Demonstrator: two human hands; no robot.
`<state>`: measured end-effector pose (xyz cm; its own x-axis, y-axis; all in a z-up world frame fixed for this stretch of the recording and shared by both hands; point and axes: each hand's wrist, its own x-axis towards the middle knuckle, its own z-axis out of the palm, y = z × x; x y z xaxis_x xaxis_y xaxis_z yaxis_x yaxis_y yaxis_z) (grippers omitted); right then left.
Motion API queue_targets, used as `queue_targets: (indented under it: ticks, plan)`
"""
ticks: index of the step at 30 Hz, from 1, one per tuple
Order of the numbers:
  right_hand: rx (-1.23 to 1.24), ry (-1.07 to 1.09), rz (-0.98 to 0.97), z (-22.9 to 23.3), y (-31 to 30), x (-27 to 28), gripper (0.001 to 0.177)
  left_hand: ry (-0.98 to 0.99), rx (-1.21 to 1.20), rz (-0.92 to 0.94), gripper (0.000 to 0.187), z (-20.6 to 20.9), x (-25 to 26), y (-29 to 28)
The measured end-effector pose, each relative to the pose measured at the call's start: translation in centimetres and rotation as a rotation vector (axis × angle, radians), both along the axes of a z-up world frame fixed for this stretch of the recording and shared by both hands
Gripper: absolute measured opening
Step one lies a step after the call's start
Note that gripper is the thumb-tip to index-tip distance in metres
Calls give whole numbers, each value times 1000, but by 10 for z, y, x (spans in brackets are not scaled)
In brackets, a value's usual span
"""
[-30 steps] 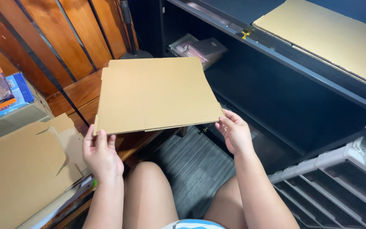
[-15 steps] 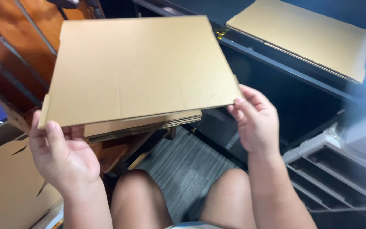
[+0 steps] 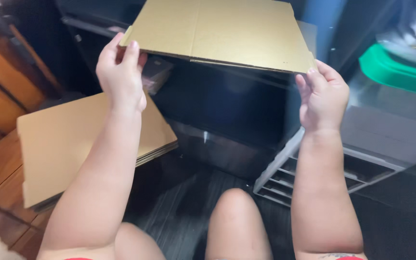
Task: The person repeatedly picks up flat cardboard sheets from a wooden bench and places them onto a black shelf. The hands lift each sheet and align it on the shelf, building a growing stack over time.
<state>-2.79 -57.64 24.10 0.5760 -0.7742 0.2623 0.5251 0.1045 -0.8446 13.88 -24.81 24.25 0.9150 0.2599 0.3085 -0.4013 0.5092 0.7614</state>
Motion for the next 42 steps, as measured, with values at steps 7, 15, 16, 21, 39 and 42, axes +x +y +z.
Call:
queue_targets:
  ticks: [7,15,16,21,39,42]
  plan:
    - [4,16,-138,-6,-56,27,26,-11,493,19,50,-1,73,-66]
    - [-335,250,-327,-27,-85,65,34,55,638,-25,49,7,116,-91]
    - [-338,245,-330,-22,-86,62,34,50,633,-26,49,10,116,-95]
    - [-936,580,-628,-32,-106,67,31,72,819,38,43,12,121,-101]
    - [-1259,721,-609,-50,-120,76,22,-195,1209,172,32,-15,152,-105]
    - [-1223,751,-602,-47,-112,73,21,-190,1256,152,38,-17,147,-105]
